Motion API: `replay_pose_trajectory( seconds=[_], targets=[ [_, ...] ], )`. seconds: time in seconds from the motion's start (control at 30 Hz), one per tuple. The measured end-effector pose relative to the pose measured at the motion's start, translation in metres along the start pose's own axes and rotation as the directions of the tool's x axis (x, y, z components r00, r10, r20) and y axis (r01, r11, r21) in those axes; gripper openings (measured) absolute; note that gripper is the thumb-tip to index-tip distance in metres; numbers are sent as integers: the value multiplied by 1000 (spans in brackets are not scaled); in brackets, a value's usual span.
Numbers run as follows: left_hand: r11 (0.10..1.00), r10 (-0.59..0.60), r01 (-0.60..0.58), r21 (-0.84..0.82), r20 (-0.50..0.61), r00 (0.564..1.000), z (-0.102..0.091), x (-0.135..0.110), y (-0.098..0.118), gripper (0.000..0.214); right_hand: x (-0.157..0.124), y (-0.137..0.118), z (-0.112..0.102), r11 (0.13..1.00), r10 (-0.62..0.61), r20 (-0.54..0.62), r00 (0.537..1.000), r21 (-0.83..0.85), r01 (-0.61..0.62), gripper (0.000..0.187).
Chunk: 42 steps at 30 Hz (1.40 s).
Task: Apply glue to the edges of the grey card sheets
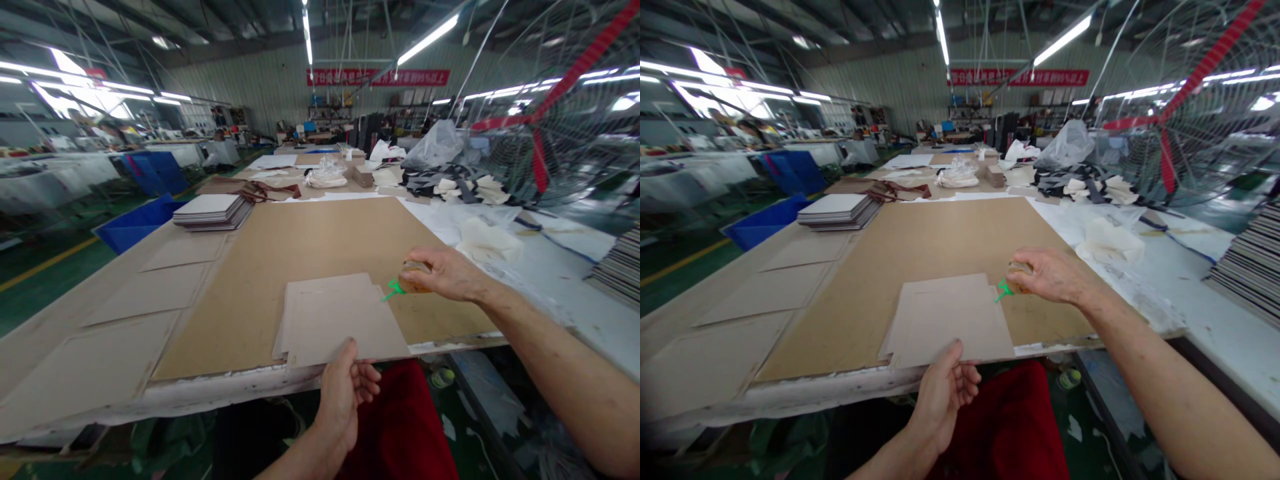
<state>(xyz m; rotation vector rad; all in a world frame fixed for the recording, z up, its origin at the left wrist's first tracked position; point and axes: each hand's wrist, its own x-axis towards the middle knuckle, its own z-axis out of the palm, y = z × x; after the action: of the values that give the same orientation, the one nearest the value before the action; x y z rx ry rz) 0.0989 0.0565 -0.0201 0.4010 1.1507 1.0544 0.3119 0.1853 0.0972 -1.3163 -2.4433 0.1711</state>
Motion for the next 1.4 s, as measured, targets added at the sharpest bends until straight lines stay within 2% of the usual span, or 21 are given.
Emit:
replay_pose_trajectory(
  seconds=[0.17, 0.33, 0.57, 0.9, 1.2, 1.4],
  targets=[
    [1000, 17, -17, 1, 0, 1000, 0, -1, -1, 49, -5, 2, -1, 999, 2, -2, 1000, -33, -2, 24],
    [1000, 10, -10, -7, 11, 1000, 1, 0, -1, 50, -42, -15, -12, 996, 12, 92, 996, 83, -20, 26],
    [1000, 1, -1, -7, 0, 1000, 3, -3, 2, 48, -78, -32, -20, 985, 11, 130, 992, 172, -33, 25],
    [1000, 0, 0, 1, -1, 1000, 2, -1, 2, 48, -86, -34, -19, 975, -27, 103, 994, 221, 3, 22],
    [1000, 4, -4, 2, 8, 1000, 2, -2, 1, 49, -67, -17, -5, 986, 9, -33, 999, 169, -4, 21],
    [1000, 0, -1, -5, -10, 1000, 2, 0, -1, 48, -90, -29, -14, 966, -23, 123, 992, 260, -10, 26]
  ],
)
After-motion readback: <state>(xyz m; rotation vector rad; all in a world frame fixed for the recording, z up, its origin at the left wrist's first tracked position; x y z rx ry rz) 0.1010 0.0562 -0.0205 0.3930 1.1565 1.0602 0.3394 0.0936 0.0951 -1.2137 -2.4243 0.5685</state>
